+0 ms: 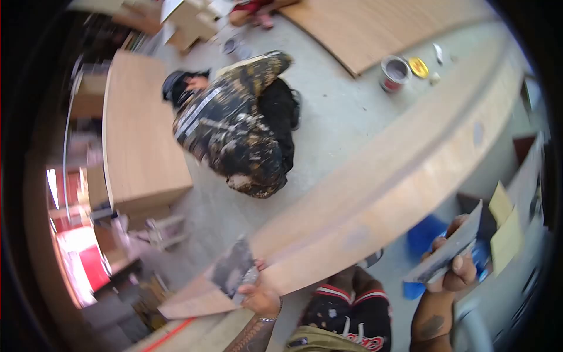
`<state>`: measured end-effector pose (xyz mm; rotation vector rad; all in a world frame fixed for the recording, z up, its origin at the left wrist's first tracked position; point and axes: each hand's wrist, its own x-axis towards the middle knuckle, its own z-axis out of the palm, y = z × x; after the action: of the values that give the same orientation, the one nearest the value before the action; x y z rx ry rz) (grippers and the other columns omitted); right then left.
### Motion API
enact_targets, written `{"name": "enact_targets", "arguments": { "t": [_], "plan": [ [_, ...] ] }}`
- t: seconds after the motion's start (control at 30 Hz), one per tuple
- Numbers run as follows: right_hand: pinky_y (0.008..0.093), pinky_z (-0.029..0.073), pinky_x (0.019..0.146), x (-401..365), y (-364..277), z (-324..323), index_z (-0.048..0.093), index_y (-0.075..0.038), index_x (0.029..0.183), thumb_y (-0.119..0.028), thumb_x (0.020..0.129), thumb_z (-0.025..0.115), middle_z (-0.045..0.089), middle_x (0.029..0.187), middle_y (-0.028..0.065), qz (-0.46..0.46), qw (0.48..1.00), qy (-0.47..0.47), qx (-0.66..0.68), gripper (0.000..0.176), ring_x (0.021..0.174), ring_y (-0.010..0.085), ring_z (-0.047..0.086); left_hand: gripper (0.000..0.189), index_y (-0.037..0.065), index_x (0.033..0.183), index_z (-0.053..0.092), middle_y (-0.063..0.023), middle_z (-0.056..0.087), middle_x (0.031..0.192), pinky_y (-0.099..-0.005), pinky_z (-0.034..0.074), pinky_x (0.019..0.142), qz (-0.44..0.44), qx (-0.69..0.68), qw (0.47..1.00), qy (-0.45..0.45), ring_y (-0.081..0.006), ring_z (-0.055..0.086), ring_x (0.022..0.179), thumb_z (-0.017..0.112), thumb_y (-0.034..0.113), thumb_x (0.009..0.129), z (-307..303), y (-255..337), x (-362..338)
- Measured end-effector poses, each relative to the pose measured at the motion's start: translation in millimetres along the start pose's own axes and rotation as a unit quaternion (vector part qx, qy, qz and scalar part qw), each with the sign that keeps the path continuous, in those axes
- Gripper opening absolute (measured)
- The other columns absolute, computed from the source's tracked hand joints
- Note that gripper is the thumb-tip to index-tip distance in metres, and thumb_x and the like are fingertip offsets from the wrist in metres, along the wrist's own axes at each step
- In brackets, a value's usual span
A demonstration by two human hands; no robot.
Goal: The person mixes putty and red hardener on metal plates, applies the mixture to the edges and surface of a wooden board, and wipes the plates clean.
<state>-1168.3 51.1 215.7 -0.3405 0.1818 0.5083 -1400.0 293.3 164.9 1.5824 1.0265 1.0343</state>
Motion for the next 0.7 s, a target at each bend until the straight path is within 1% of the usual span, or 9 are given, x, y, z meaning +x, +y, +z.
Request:
{"name": "enact_targets", "arguments": {
  "t": [0.03,0.07,0.1,0.17,0.3,0.5,0.57,0.63,0.7],
  "plan": [
    [0.0563,0.052,0.092,17.8,15.2,12.6,0.031,0.010,0.134,0.002,0.075,0.058,0.057,0.114,0.0225,0.014,1.000,-0.004,-0.002,0.065,0.112,0.0430,0.058,0.071,-0.011,0.107,0.055,-0.0207,0.061,0.106,-0.0402,0.048,0.086,0.001,0.010,1.000,-0.001,-0.0256,0.060,0.089,0.037,0.057,0.099,0.6,-0.6,-1.4],
    [0.0581,0.049,0.094,27.3,20.1,13.3,0.027,0.005,0.139,0.002,0.078,0.055,0.048,0.129,0.0187,0.056,0.997,-0.056,0.014,0.067,0.119,0.0404,0.053,0.060,-0.013,0.118,0.050,-0.0243,0.063,0.105,-0.0437,0.053,0.085,0.062,0.040,0.995,-0.062,-0.0333,0.065,0.092,0.032,0.042,0.104,-2.4,3.7,-11.0],
    [0.0600,0.047,0.096,39.8,29.4,10.8,0.023,0.001,0.145,0.002,0.081,0.051,0.038,0.145,0.0149,0.103,0.989,-0.102,0.032,0.070,0.125,0.0378,0.049,0.060,-0.013,0.118,0.050,-0.0243,0.063,0.105,-0.0437,0.053,0.085,0.051,0.033,0.998,-0.021,-0.0333,0.065,0.092,0.032,0.042,0.104,-4.6,5.3,-12.4],
    [0.0546,0.038,0.107,53.7,48.0,14.3,0.036,0.004,0.140,-0.001,0.082,0.053,0.050,0.134,0.0254,0.136,0.986,-0.091,-0.034,0.060,0.127,0.0372,0.048,0.050,-0.009,0.123,0.051,-0.0278,0.062,0.113,-0.0437,0.055,0.083,0.093,0.057,0.986,-0.126,-0.0367,0.067,0.094,0.037,0.034,0.104,-12.0,5.6,-20.2],
    [0.0542,0.032,0.111,46.6,54.0,-20.4,0.039,0.002,0.140,-0.003,0.082,0.054,0.049,0.138,0.0215,0.169,0.976,-0.082,-0.106,0.059,0.129,0.0352,0.047,0.039,-0.001,0.133,0.050,-0.0297,0.058,0.124,-0.0390,0.055,0.081,0.164,0.043,0.978,-0.121,-0.0357,0.067,0.097,0.044,0.020,0.101,-16.5,20.0,-16.8],
    [0.0525,0.031,0.112,38.0,53.2,-11.5,0.041,0.001,0.139,-0.001,0.078,0.056,0.051,0.137,0.0181,0.228,0.958,-0.038,-0.167,0.063,0.128,0.0339,0.047,0.038,-0.002,0.131,0.051,-0.0295,0.053,0.132,-0.0377,0.054,0.079,0.145,0.008,0.984,-0.104,-0.0383,0.066,0.099,0.049,0.017,0.097,-22.3,28.5,-3.7],
    [0.0484,0.034,0.111,39.3,53.7,9.0,0.042,0.001,0.139,0.000,0.080,0.055,0.053,0.135,0.0170,0.235,0.948,-0.040,-0.213,0.060,0.125,0.0313,0.051,0.036,-0.003,0.128,0.053,-0.0241,0.058,0.127,-0.0368,0.053,0.081,0.127,-0.030,0.987,-0.089,-0.0323,0.066,0.097,0.049,0.018,0.098,-19.5,22.6,-16.0],
    [0.0473,0.037,0.109,47.3,52.3,14.2,0.042,0.000,0.139,0.002,0.080,0.056,0.054,0.133,0.0164,0.226,0.938,-0.072,-0.252,0.061,0.125,0.0306,0.050,0.034,-0.002,0.125,0.054,-0.0156,0.062,0.116,-0.0368,0.052,0.083,-0.073,-0.115,0.991,-0.014,-0.0236,0.065,0.095,0.047,0.021,0.100,-6.0,1.9,-52.9],
    [0.0457,0.036,0.109,45.1,84.6,63.2,0.045,0.000,0.137,0.008,0.081,0.051,0.056,0.131,0.0156,0.170,0.873,-0.090,-0.448,0.057,0.124,0.0310,0.051,0.032,0.000,0.122,0.056,-0.0082,0.062,0.109,-0.0361,0.050,0.086,-0.242,-0.199,0.948,0.057,-0.0159,0.061,0.096,0.047,0.022,0.101,-14.3,50.7,-23.0]
  ]
}}
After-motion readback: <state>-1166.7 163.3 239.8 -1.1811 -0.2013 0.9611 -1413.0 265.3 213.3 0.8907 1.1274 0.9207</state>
